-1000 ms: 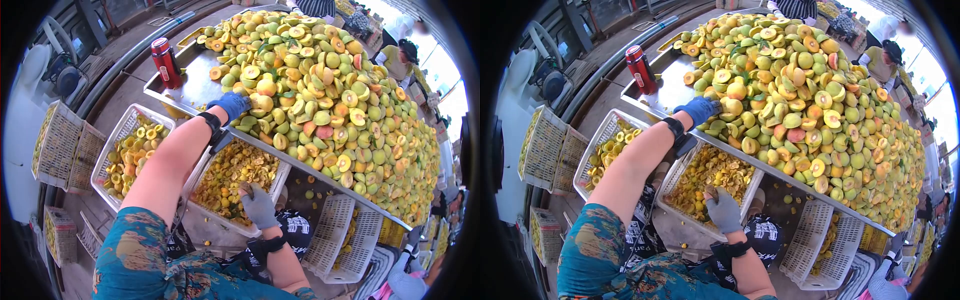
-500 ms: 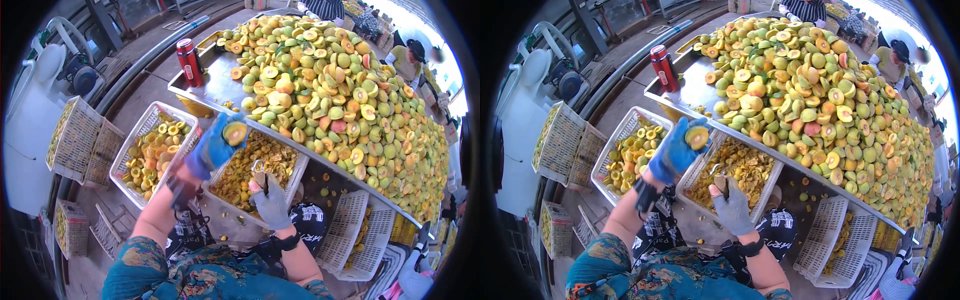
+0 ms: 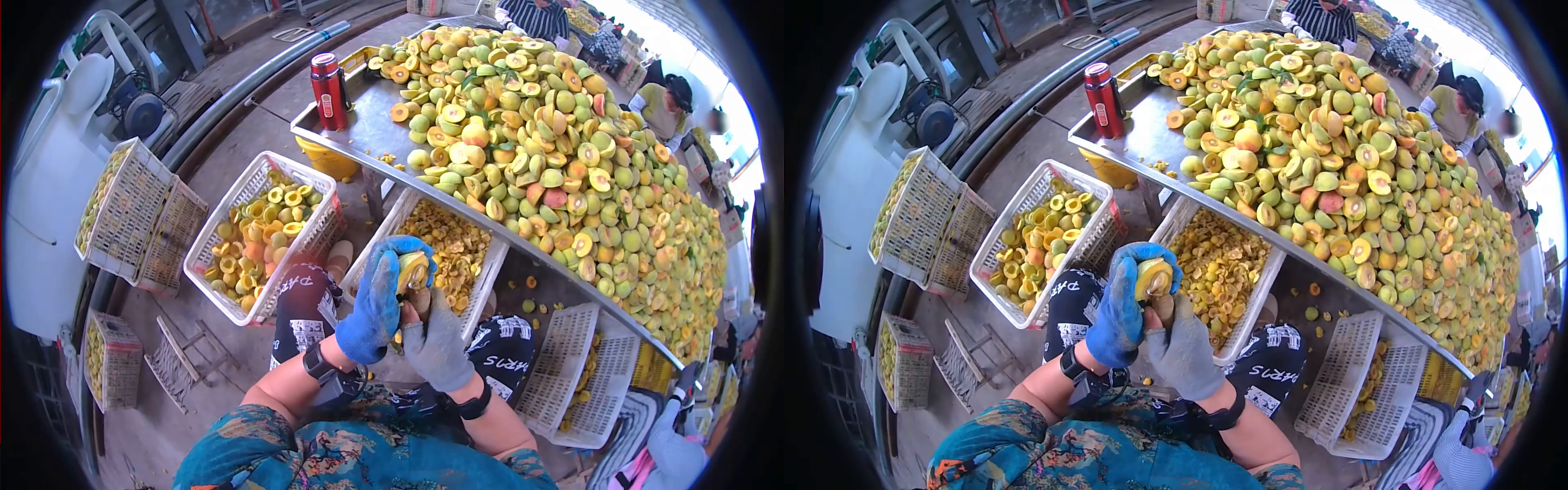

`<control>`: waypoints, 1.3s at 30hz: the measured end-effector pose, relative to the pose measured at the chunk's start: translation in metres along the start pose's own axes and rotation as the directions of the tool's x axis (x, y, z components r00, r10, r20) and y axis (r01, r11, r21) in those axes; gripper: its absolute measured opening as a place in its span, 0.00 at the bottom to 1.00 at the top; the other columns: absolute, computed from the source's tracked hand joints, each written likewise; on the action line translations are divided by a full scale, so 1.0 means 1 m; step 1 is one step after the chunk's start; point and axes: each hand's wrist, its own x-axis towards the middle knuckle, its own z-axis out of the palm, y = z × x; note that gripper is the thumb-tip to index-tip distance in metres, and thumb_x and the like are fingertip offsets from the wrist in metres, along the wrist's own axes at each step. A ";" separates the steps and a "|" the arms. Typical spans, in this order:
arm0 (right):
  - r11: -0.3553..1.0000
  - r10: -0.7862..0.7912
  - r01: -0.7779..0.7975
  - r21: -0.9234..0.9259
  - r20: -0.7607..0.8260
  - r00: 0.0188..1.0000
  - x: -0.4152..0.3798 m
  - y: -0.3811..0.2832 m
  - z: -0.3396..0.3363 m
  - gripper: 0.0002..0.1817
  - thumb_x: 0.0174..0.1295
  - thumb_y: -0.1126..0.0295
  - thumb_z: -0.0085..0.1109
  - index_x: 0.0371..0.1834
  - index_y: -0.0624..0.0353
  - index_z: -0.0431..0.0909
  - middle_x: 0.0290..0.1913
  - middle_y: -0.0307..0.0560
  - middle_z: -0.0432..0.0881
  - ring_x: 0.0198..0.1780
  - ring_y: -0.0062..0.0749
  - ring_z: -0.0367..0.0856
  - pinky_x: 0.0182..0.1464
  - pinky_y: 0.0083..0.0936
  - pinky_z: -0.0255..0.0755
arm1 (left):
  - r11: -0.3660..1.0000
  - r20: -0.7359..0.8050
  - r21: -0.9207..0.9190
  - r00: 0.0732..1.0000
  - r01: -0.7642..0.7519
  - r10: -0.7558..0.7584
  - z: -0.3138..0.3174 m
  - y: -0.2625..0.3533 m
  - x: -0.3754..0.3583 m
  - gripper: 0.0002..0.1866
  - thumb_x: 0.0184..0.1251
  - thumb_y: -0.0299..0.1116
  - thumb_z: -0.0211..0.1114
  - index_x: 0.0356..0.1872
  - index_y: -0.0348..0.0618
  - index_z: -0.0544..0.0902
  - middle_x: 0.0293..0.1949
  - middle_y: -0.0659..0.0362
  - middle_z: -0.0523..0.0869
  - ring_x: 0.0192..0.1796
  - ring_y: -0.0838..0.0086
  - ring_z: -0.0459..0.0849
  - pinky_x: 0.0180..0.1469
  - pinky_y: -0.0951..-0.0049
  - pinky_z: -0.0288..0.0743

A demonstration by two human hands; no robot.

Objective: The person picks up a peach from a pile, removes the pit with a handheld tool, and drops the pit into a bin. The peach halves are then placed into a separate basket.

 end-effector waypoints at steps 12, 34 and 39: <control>0.991 0.126 -0.118 -0.059 0.151 0.980 -0.011 -0.002 -0.014 0.15 0.61 0.69 0.61 0.45 0.66 0.71 0.30 0.67 0.80 0.35 0.67 0.80 0.34 0.49 0.71 | 0.994 0.001 -0.066 0.996 0.085 -0.085 -0.001 -0.016 -0.016 0.24 0.79 0.52 0.43 0.59 0.41 0.70 0.47 0.55 0.77 0.44 0.70 0.76 0.51 0.70 0.72; 0.995 0.052 -0.062 0.083 0.120 0.991 -0.025 0.014 0.004 0.18 0.63 0.63 0.61 0.47 0.64 0.69 0.29 0.67 0.80 0.35 0.67 0.80 0.33 0.53 0.73 | 0.975 -0.045 -0.161 0.985 0.156 -0.165 -0.005 -0.018 -0.026 0.25 0.78 0.54 0.48 0.57 0.41 0.74 0.43 0.58 0.79 0.43 0.74 0.79 0.48 0.74 0.75; 0.995 0.101 -0.102 0.003 0.160 0.982 -0.024 0.006 -0.003 0.19 0.63 0.63 0.61 0.47 0.66 0.69 0.28 0.67 0.80 0.34 0.67 0.80 0.33 0.52 0.73 | 0.984 -0.057 -0.132 0.990 0.121 -0.129 -0.006 -0.017 -0.027 0.24 0.77 0.53 0.50 0.55 0.40 0.75 0.42 0.58 0.79 0.43 0.74 0.79 0.47 0.74 0.75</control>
